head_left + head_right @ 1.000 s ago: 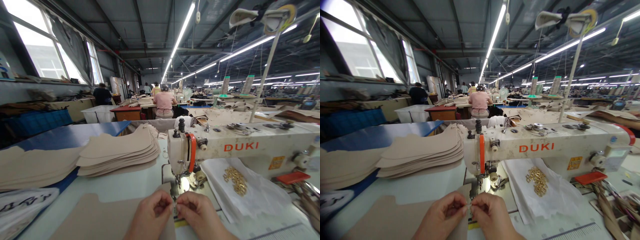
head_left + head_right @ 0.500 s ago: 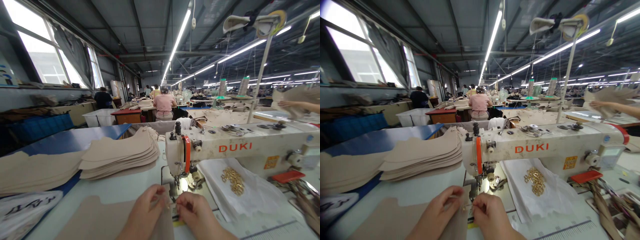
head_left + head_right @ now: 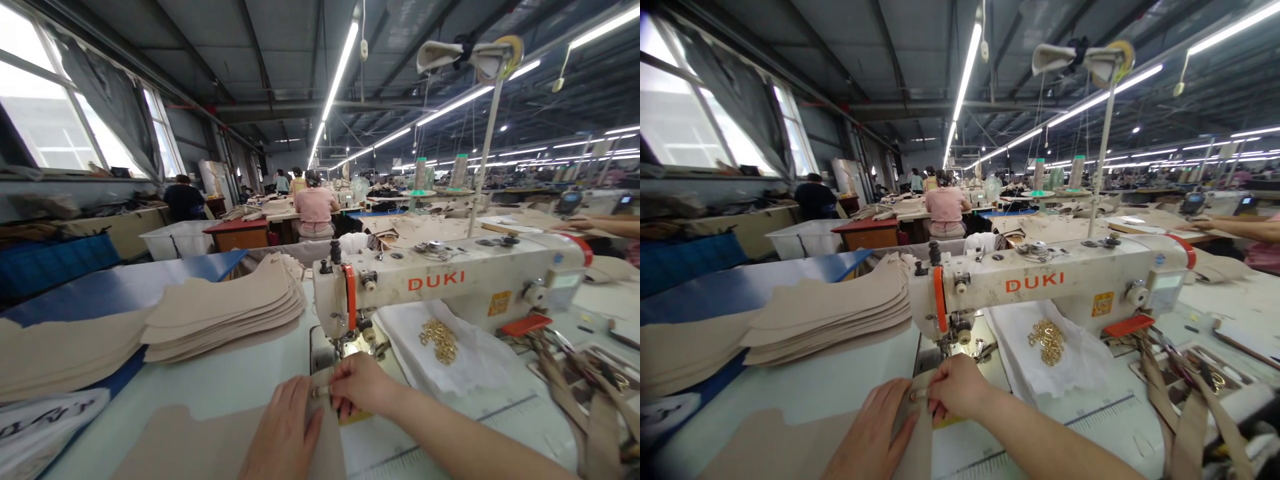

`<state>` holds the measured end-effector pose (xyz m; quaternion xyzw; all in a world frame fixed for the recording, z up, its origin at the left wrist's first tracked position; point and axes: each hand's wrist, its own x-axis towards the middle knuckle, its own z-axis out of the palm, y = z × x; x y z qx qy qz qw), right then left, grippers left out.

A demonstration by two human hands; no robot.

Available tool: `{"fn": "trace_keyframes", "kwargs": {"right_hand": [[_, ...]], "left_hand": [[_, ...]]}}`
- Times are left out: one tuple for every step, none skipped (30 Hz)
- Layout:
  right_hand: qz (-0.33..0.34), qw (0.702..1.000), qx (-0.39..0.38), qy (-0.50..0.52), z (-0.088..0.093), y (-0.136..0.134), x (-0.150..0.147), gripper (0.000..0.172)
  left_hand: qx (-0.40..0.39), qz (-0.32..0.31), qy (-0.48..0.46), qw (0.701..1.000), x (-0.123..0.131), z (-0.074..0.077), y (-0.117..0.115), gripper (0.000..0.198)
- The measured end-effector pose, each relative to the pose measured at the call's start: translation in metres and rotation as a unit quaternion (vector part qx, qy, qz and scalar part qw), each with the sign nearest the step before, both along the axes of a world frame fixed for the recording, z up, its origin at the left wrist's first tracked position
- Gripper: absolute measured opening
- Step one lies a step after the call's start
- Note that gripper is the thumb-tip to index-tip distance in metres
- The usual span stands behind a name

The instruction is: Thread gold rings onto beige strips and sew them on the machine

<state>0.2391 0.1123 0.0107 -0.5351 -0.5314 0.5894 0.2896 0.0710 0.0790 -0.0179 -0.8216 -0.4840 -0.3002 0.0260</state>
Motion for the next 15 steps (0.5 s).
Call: {"fn": "trace_keyframes", "kwargs": {"right_hand": [[0.005, 1.0, -0.008, -0.003, 0.002, 0.002, -0.001, 0.022], [0.01, 1.0, -0.014, -0.007, 0.003, 0.003, -0.001, 0.023], [0.015, 1.0, -0.02, -0.01, 0.004, 0.005, -0.002, 0.024], [0.02, 0.999, -0.024, -0.012, 0.006, 0.006, -0.002, 0.024], [0.025, 0.999, -0.028, -0.015, 0.007, 0.007, -0.001, 0.023], [0.03, 0.999, -0.032, -0.017, 0.007, 0.008, -0.001, 0.023], [0.035, 0.999, -0.035, -0.02, 0.008, 0.01, -0.001, 0.022], [0.038, 0.998, -0.037, -0.022, 0.008, 0.011, 0.0, 0.021], [0.04, 0.998, -0.038, -0.025, 0.008, 0.012, 0.0, 0.021], [0.042, 0.998, -0.039, -0.027, 0.007, 0.014, 0.0, 0.021], [0.044, 0.998, -0.038, -0.029, 0.007, 0.015, 0.0, 0.021], [0.045, 0.998, -0.036, -0.03, 0.006, 0.016, 0.0, 0.021], [0.046, 0.998, -0.032, -0.03, 0.005, 0.017, 0.0, 0.021], [0.045, 0.998, -0.027, -0.028, 0.005, 0.017, 0.001, 0.022], [0.044, 0.999, -0.019, -0.025, 0.004, 0.017, 0.001, 0.022]], "left_hand": [[0.001, -0.005, -0.008, 1.0, 0.0, 0.0, 0.0, 0.029], [0.0, -0.011, -0.017, 1.0, -0.001, 0.001, 0.0, 0.028], [-0.002, -0.019, -0.026, 0.999, -0.001, 0.003, -0.001, 0.026], [-0.006, -0.027, -0.035, 0.999, -0.001, 0.005, -0.001, 0.025], [-0.011, -0.037, -0.042, 0.998, -0.001, 0.007, -0.001, 0.023], [-0.016, -0.049, -0.049, 0.997, 0.0, 0.01, -0.002, 0.021], [-0.02, -0.059, -0.054, 0.997, 0.001, 0.013, -0.001, 0.02], [-0.021, -0.069, -0.057, 0.996, 0.002, 0.016, -0.001, 0.02], [-0.021, -0.078, -0.057, 0.995, 0.004, 0.019, 0.0, 0.019], [-0.019, -0.086, -0.055, 0.995, 0.007, 0.021, 0.001, 0.02], [-0.016, -0.092, -0.051, 0.994, 0.009, 0.023, 0.002, 0.021], [-0.012, -0.097, -0.045, 0.994, 0.011, 0.025, 0.004, 0.023], [-0.007, -0.101, -0.037, 0.994, 0.013, 0.026, 0.006, 0.024], [0.0, -0.105, -0.029, 0.994, 0.014, 0.026, 0.007, 0.025], [0.006, -0.107, -0.021, 0.994, 0.015, 0.026, 0.009, 0.025]]}}
